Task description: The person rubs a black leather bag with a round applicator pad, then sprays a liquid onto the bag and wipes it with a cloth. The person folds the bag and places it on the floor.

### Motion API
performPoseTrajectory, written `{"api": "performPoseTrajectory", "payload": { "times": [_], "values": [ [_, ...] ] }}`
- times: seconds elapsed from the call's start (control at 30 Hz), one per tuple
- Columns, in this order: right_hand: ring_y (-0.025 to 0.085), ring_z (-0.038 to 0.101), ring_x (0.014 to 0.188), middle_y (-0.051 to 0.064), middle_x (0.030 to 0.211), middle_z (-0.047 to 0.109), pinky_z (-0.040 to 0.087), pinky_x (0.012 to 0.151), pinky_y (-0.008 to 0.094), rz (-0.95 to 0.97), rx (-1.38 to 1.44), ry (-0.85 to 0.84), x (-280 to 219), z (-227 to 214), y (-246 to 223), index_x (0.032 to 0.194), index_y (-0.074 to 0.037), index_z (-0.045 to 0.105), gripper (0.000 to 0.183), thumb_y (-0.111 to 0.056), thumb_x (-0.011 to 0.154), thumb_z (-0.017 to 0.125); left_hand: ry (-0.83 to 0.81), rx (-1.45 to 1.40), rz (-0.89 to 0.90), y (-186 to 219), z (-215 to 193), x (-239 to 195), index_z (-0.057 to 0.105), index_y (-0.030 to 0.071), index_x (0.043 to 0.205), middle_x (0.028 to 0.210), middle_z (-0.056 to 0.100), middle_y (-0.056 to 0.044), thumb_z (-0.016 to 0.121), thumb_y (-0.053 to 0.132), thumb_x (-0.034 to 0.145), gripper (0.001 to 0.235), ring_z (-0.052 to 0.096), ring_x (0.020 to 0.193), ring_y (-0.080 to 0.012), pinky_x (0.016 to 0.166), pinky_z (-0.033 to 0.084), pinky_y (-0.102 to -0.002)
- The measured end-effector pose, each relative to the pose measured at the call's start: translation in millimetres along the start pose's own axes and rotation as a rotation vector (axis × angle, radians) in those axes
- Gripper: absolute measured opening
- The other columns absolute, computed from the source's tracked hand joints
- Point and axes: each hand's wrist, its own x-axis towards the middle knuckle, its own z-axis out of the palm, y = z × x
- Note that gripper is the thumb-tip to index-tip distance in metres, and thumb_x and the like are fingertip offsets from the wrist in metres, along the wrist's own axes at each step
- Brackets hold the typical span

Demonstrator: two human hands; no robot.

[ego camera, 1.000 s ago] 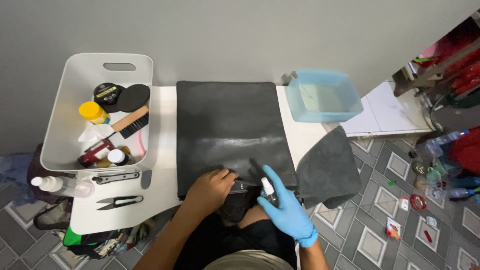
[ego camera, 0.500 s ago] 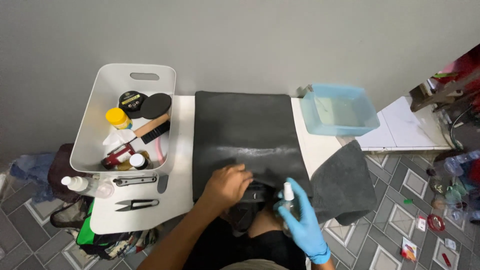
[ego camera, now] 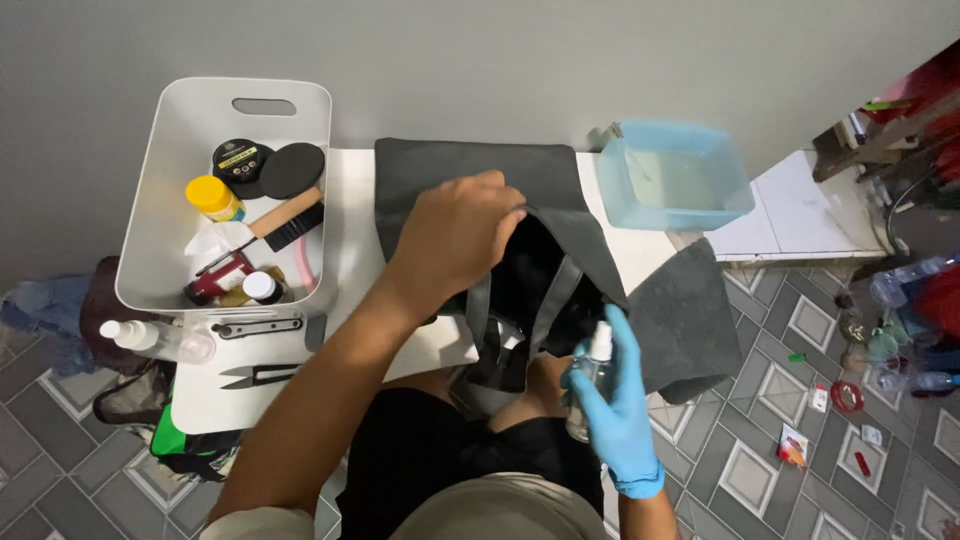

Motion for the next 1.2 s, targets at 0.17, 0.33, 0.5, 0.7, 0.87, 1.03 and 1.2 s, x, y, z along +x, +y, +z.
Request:
{"api": "performPoseTrajectory", "payload": {
  "times": [0.17,0.33,0.5,0.7,0.87,1.03,1.2],
  "values": [
    [0.011,0.051,0.050,0.001,0.056,0.055,0.057,0.063,0.028,0.167,-0.290,0.010,2,15,-8,0.162,-0.019,0.033,0.075,-0.008,0.092,0.056,0.085,-0.059,0.035,3,-10,10,0.048,0.010,0.066,0.066,0.041,-0.002,0.066,0.017,0.099,0.038,0.041,0.052,-0.0273,0.048,0.036,-0.041],
    [0.027,0.043,0.089,0.012,0.095,0.048,0.039,0.080,0.044,0.030,-0.464,0.091,23,7,33,0.155,-0.010,0.045,0.063,-0.008,0.094,0.061,0.179,-0.110,0.116,10,-18,9,0.040,0.012,0.059,0.059,0.034,0.002,0.066,0.006,0.093,0.043,0.033,0.048,-0.0149,0.043,0.031,-0.029],
    [0.046,0.061,0.125,0.023,0.131,0.068,0.052,0.100,0.058,0.001,-0.502,0.117,35,2,49,0.146,-0.014,0.055,0.056,-0.006,0.092,0.066,0.223,-0.184,0.177,14,-21,5,0.044,0.011,0.054,0.050,0.039,0.002,0.068,-0.002,0.085,0.041,0.037,0.042,-0.0076,0.037,0.030,-0.019],
    [0.051,0.061,0.122,0.028,0.130,0.067,0.052,0.097,0.064,0.029,-0.510,0.196,31,13,24,0.142,-0.012,0.052,0.050,-0.010,0.093,0.064,0.203,-0.199,0.196,15,-19,-2,0.043,0.009,0.053,0.050,0.037,0.001,0.068,-0.005,0.083,0.041,0.033,0.041,-0.0085,0.038,0.029,-0.020],
    [0.047,0.062,0.123,0.023,0.131,0.068,0.053,0.097,0.062,0.000,-0.600,-0.024,43,31,2,0.141,-0.014,0.056,0.049,-0.010,0.093,0.063,0.197,-0.204,0.214,14,-12,-2,0.045,0.010,0.053,0.051,0.036,0.001,0.066,-0.004,0.087,0.042,0.035,0.040,-0.0099,0.037,0.027,-0.022],
    [0.047,0.062,0.122,0.023,0.132,0.066,0.053,0.099,0.059,0.011,-0.621,-0.121,86,38,29,0.135,-0.005,0.060,0.043,-0.015,0.093,0.063,0.175,-0.229,0.214,18,-7,0,0.040,0.011,0.053,0.051,0.033,0.002,0.063,-0.002,0.087,0.043,0.031,0.041,-0.0083,0.038,0.026,-0.022],
    [0.043,0.064,0.122,0.020,0.131,0.068,0.054,0.099,0.055,-0.018,-0.591,-0.137,112,68,-4,0.137,-0.010,0.059,0.045,-0.015,0.093,0.063,0.171,-0.264,0.208,14,1,2,0.036,0.012,0.054,0.052,0.029,0.002,0.061,0.002,0.089,0.044,0.031,0.039,-0.0105,0.038,0.028,-0.023]
  ]
}}
